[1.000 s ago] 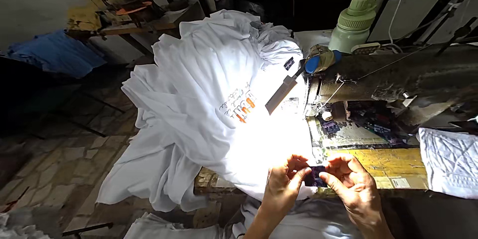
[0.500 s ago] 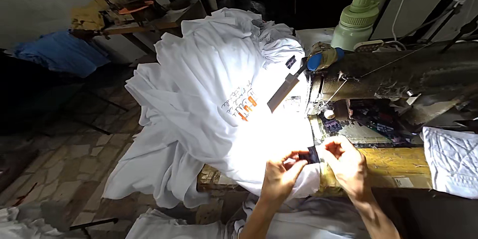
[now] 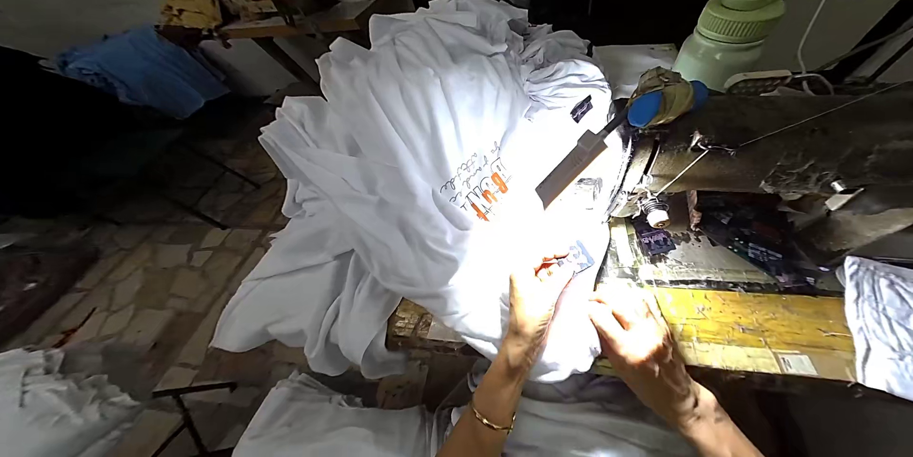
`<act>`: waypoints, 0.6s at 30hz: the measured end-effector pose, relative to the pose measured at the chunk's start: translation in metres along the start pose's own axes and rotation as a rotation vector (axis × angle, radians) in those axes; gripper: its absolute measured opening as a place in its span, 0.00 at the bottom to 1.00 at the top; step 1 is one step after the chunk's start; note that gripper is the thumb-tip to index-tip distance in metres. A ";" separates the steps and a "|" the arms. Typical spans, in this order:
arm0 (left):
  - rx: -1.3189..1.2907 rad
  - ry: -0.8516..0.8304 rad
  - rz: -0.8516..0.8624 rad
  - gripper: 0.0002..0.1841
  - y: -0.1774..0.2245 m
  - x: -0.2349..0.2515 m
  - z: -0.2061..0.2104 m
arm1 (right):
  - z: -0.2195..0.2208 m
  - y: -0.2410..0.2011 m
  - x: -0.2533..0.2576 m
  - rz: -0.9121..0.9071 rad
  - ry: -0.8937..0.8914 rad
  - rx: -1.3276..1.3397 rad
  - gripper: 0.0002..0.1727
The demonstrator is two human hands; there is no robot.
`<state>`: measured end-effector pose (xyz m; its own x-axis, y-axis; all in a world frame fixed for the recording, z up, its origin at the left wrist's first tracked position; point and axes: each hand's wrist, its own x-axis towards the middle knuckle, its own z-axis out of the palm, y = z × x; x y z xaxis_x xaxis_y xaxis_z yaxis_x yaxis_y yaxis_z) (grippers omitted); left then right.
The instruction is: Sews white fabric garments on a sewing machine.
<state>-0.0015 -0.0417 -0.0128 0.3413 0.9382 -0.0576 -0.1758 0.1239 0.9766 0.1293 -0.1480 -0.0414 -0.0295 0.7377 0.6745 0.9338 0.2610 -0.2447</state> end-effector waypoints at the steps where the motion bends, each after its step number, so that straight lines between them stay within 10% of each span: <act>1: 0.009 -0.001 -0.002 0.12 0.000 0.000 0.000 | 0.003 0.002 0.002 0.050 -0.010 -0.022 0.12; 12: -0.107 0.007 -0.013 0.11 0.003 -0.003 0.000 | 0.011 -0.010 0.020 -0.032 0.102 0.109 0.09; 18: 0.343 -0.047 0.126 0.11 0.002 0.016 -0.030 | -0.026 0.004 -0.008 -0.074 0.040 0.048 0.12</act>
<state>-0.0235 -0.0168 -0.0183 0.3804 0.9222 0.0697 0.0974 -0.1149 0.9886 0.1422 -0.1693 -0.0300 -0.0825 0.6902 0.7189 0.9114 0.3441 -0.2257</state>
